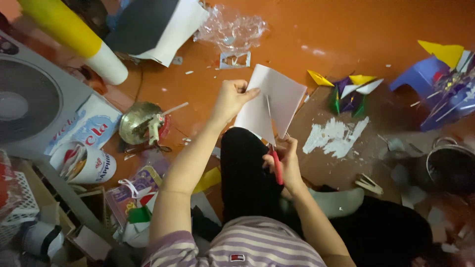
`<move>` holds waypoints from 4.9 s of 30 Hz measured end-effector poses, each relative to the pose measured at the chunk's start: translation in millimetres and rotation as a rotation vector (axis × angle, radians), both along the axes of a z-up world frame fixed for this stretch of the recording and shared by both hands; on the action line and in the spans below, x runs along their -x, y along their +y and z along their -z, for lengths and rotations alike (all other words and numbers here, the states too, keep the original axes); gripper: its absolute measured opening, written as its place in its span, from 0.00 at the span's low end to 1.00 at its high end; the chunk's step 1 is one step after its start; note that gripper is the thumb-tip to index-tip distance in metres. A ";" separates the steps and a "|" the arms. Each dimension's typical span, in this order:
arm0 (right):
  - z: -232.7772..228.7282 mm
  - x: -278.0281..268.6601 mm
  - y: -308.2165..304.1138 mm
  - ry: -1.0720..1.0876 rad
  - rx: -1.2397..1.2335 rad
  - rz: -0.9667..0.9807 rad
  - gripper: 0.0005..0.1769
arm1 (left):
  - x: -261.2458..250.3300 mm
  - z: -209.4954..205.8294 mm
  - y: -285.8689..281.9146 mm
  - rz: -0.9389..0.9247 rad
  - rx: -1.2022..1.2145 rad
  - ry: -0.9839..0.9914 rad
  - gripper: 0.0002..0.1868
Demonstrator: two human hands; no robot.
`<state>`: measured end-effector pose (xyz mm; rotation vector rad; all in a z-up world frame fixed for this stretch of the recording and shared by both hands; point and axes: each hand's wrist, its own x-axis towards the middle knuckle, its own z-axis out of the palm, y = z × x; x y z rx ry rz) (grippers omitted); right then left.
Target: Folding and cutting paper to create decorative items
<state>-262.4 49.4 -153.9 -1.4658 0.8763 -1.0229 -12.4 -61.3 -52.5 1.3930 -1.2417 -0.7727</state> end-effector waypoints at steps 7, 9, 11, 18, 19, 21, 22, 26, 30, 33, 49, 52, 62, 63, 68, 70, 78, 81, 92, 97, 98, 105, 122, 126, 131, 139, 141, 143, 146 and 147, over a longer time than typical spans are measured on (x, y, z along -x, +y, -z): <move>0.6 21.2 -15.8 -0.259 -0.129 -0.245 0.19 | 7.5 26.6 -17.6 0.048 -0.067 0.018 0.13; -2.1 23.4 -21.9 -0.229 -0.186 -0.255 0.14 | 15.7 36.0 -21.5 0.060 -0.093 0.040 0.13; -1.8 24.1 -32.4 -0.097 -0.090 -0.249 0.16 | 28.5 50.7 -25.2 0.109 -0.162 0.085 0.12; 63.7 27.9 -70.1 -0.069 -0.165 -0.167 0.18 | 39.0 150.9 -64.7 0.173 -0.303 0.141 0.14; 73.9 27.8 -75.7 -0.089 -0.200 -0.159 0.18 | 40.1 160.1 -70.0 0.182 -0.337 0.165 0.15; 106.9 28.2 -85.9 -0.102 -0.243 -0.146 0.19 | 40.8 183.3 -83.2 0.194 -0.378 0.198 0.16; 129.6 29.0 -90.4 -0.073 -0.245 -0.107 0.17 | 40.6 197.3 -91.0 0.201 -0.392 0.214 0.16; 143.7 17.9 -103.3 -0.195 -0.415 -0.002 0.16 | 35.7 229.5 -118.9 0.220 -0.440 0.215 0.14; 154.6 11.6 -123.8 -0.250 -0.498 0.076 0.14 | 35.7 251.1 -137.5 0.192 -0.513 0.241 0.14; 174.7 5.4 -144.0 -0.116 -0.461 0.047 0.11 | 25.2 303.4 -156.6 0.190 -0.528 0.293 0.15; 208.7 -47.7 -211.9 -0.050 -0.638 0.065 0.10 | 13.2 369.2 -206.1 -0.046 -0.434 0.291 0.12; 216.9 -56.9 -217.2 -0.047 -0.669 0.088 0.08 | 8.3 355.5 -206.1 -0.082 -0.430 0.273 0.14; 206.5 -77.5 -230.3 0.039 -0.662 0.130 0.08 | -6.7 354.8 -212.1 -0.177 -0.441 0.223 0.07; 196.6 -78.0 -232.5 0.036 -0.661 0.130 0.08 | -11.7 360.0 -213.2 -0.177 -0.439 0.221 0.07; 181.8 -76.9 -238.4 0.179 -0.564 0.092 0.12 | -31.0 353.4 -203.8 -0.337 -0.463 0.381 0.15; 154.3 -56.4 -231.0 0.268 -0.524 0.133 0.19 | -49.7 361.6 -199.8 -0.393 -0.406 0.495 0.16; 206.1 110.3 -178.4 1.134 -0.219 0.240 0.21 | -18.6 306.5 -178.7 -0.282 -0.230 1.114 0.08; 196.2 128.4 -162.3 1.437 -0.013 0.138 0.16 | 19.6 260.4 -153.0 -0.160 -0.193 1.076 0.10; 64.1 3.7 -74.3 0.869 0.120 0.154 0.15 | 78.9 147.6 3.7 0.195 -0.129 0.369 0.25; 61.6 -2.4 -42.4 0.736 0.076 0.151 0.20 | 56.4 171.9 43.4 0.138 -0.208 0.233 0.31; 61.7 -1.6 -40.4 0.695 0.066 0.159 0.22 | 53.1 179.0 48.2 0.112 -0.224 0.272 0.30; 118.2 8.1 -49.0 0.452 -0.097 0.114 0.18 | 49.0 161.5 69.3 0.044 -0.214 0.342 0.14; 120.0 56.2 -82.1 0.510 -0.076 0.232 0.09 | 74.0 247.3 -11.1 -0.053 -0.433 0.306 0.13; 126.3 95.8 -101.3 0.572 -0.047 0.295 0.11 | 68.2 283.4 -52.6 -0.140 -0.435 0.282 0.18; 123.8 128.9 -123.2 0.527 0.174 0.577 0.16 | 77.1 332.4 -97.8 -0.170 -0.489 0.586 0.19; 164.8 0.7 -160.3 0.861 0.361 0.327 0.12 | 83.6 387.5 -118.4 -0.214 -0.728 0.397 0.37; 193.6 -7.5 -178.6 0.986 0.470 0.305 0.23 | 80.6 417.8 -121.6 -0.214 -0.741 0.392 0.38; 215.4 -6.9 -186.0 1.000 0.290 0.250 0.24 | 87.3 429.8 -120.0 -0.203 -0.681 0.506 0.40; 213.2 -7.3 -187.6 0.862 0.039 0.289 0.20 | 91.0 403.1 -118.5 -0.201 -0.668 0.549 0.40; 229.7 -4.8 -191.3 0.866 0.035 0.290 0.20 | 91.3 377.6 -118.4 -0.197 -0.673 0.551 0.40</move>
